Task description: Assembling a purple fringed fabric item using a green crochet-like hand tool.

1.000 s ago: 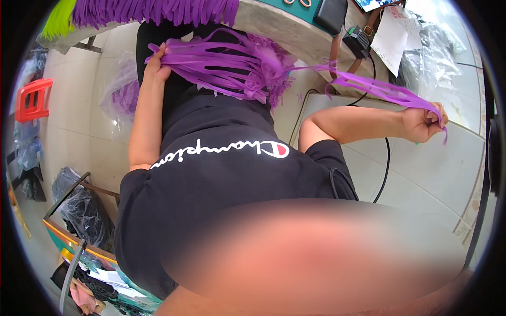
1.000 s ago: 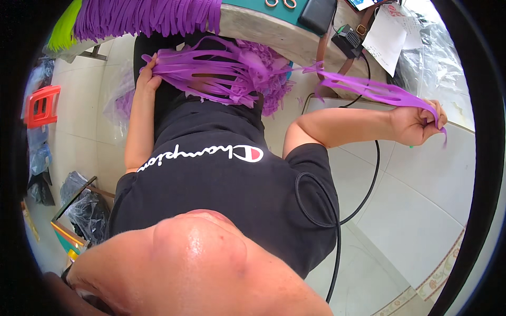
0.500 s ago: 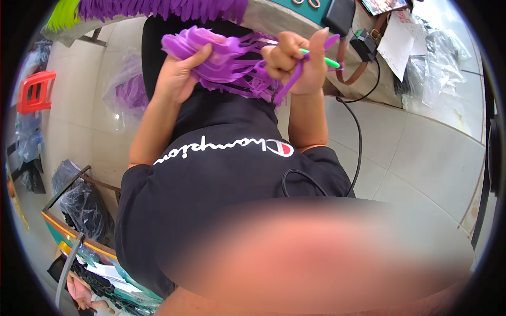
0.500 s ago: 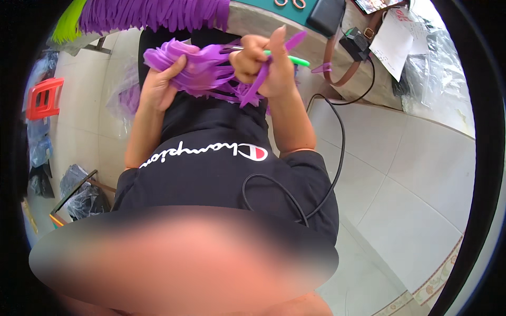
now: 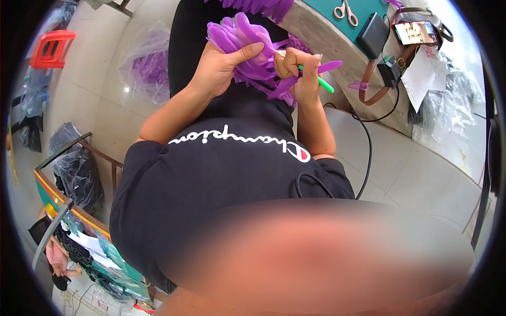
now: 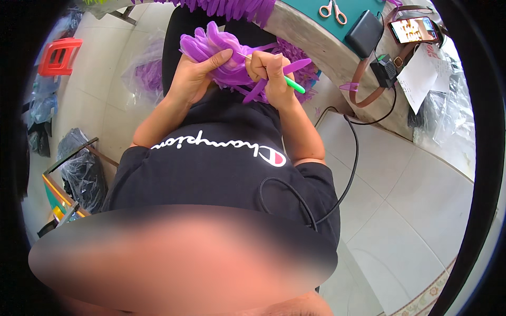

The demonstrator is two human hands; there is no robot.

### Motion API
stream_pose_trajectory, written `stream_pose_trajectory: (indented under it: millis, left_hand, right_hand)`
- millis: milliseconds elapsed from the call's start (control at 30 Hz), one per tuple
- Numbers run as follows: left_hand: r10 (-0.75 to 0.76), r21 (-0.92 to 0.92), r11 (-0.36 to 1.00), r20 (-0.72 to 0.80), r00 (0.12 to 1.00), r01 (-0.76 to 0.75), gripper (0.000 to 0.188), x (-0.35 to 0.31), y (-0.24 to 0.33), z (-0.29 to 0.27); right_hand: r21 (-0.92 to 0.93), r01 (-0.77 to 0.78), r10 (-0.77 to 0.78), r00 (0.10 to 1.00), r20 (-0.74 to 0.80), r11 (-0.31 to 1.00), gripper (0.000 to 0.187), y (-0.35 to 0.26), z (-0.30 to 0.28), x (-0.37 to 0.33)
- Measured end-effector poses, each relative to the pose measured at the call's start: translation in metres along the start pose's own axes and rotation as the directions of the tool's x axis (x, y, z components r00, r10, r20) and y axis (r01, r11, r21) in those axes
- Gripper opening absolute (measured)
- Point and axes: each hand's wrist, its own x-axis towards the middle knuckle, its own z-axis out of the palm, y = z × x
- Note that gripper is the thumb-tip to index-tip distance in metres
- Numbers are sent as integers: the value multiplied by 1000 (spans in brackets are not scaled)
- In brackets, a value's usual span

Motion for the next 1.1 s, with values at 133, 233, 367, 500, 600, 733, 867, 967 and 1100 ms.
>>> stream_pose_trajectory:
  millis: [133, 233, 367, 500, 600, 733, 867, 967, 1100]
  left_hand:
    - [24, -21, 999, -40, 999, -25, 22, 0, 2, 3]
    - [85, -7, 996, -33, 996, -85, 20, 1, -1, 2]
    - [124, 14, 992, -32, 992, -123, 18, 0, -2, 3]
    - [128, 33, 991, -23, 991, -128, 18, 0, -3, 0]
    - [100, 69, 993, -25, 995, -98, 19, 1, -5, -2]
    - [-311, 30, 950, 151, 938, 310, 30, -1, 3, -6]
    - [-426, 200, 904, 474, 770, 377, 45, -5, 18, 0]
    - [-403, 191, 913, 295, 866, 359, 49, -5, 21, 0]
    - [-549, 118, 831, 334, 766, 544, 45, 1, 19, -11]
  right_hand:
    - [-8, -22, 22, 1000, -13, 1000, 63, 0, 1, 2]
    - [0, -46, 46, 998, -34, 999, 63, -1, 2, 1]
    - [5, -60, 60, 996, -69, 998, 63, -3, 4, -1]
    - [-4, -76, 76, 994, -73, 997, 64, -5, 4, -2]
    - [-110, -76, 67, 994, -81, 991, 63, -11, 6, 2]
    - [-475, 17, -240, 879, -413, 880, 58, -9, -29, 20]
    - [108, -101, 141, 859, -491, 989, 59, -17, -118, 45]
    - [685, -208, 436, 882, -177, 699, 60, -22, -150, 45]
    - [160, -31, 133, 720, -681, 987, 58, -17, -113, 37]
